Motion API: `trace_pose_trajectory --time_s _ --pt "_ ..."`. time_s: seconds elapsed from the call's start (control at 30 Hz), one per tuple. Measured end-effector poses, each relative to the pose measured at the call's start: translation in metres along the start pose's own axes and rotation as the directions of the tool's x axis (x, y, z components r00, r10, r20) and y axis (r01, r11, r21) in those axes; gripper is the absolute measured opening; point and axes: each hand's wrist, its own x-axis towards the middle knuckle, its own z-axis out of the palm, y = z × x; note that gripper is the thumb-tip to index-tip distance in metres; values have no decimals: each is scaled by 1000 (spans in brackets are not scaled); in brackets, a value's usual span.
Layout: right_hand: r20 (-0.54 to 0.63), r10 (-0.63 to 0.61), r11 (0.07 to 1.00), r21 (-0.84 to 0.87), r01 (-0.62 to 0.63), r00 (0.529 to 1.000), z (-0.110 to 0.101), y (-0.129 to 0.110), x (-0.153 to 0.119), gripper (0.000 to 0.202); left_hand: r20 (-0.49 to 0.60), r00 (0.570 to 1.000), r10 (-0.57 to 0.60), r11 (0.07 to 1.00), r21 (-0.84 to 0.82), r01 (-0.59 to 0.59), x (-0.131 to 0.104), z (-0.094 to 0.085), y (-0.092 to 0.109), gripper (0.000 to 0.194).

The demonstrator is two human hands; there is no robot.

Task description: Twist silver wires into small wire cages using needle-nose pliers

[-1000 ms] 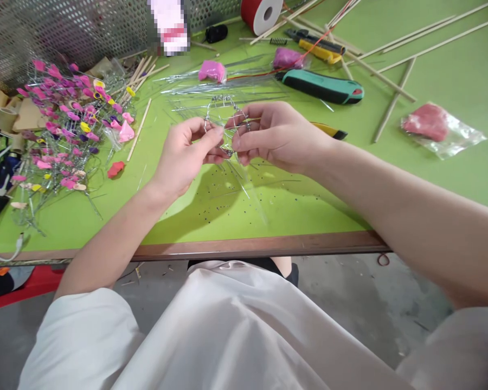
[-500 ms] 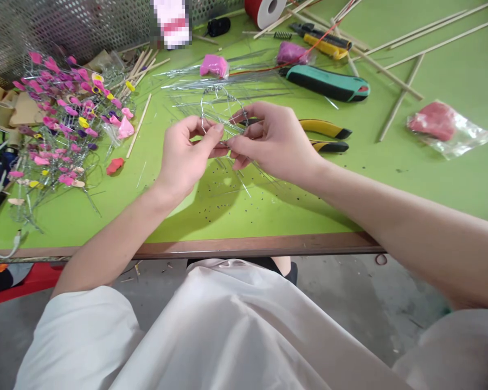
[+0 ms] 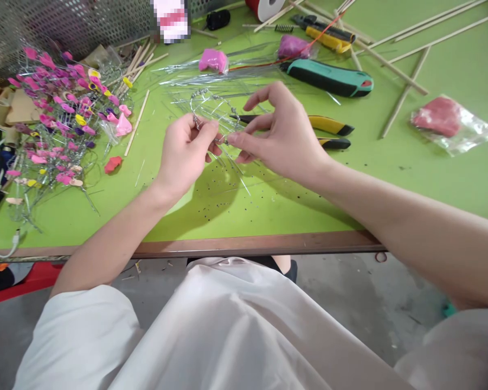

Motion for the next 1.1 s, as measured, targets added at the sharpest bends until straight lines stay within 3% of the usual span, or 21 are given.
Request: trace_pose_trajectory --time_s 0.1,0.23,0.4,0.57,0.7,0.97,1.1 --pt "-90 -199 970 -159 183 976 -2 -7 -6 32 -7 997 -74 995 -61 73 -2 2 6 19" --pt "-53 -346 901 -299 315 937 -2 -10 -7 22 -10 995 -103 988 -120 101 -6 4 14 23" --pt "-62 -364 884 -338 323 929 0 -7 -3 14 -22 991 -134 980 -153 129 -6 6 12 21" --pt "-77 -384 877 -344 337 920 2 -6 -3 21 -32 988 -152 977 -155 146 -8 8 15 22" --pt "-33 -403 870 -324 371 915 2 -5 0 29 -33 989 -142 980 -145 136 -10 11 18 24" --pt "150 -469 714 -516 474 870 -9 -9 6 24 -32 986 -162 977 -144 156 -10 10 16 26" --pt "169 -479 696 -525 490 861 -9 -11 5 26 -16 986 -164 975 -153 160 -10 9 19 29"
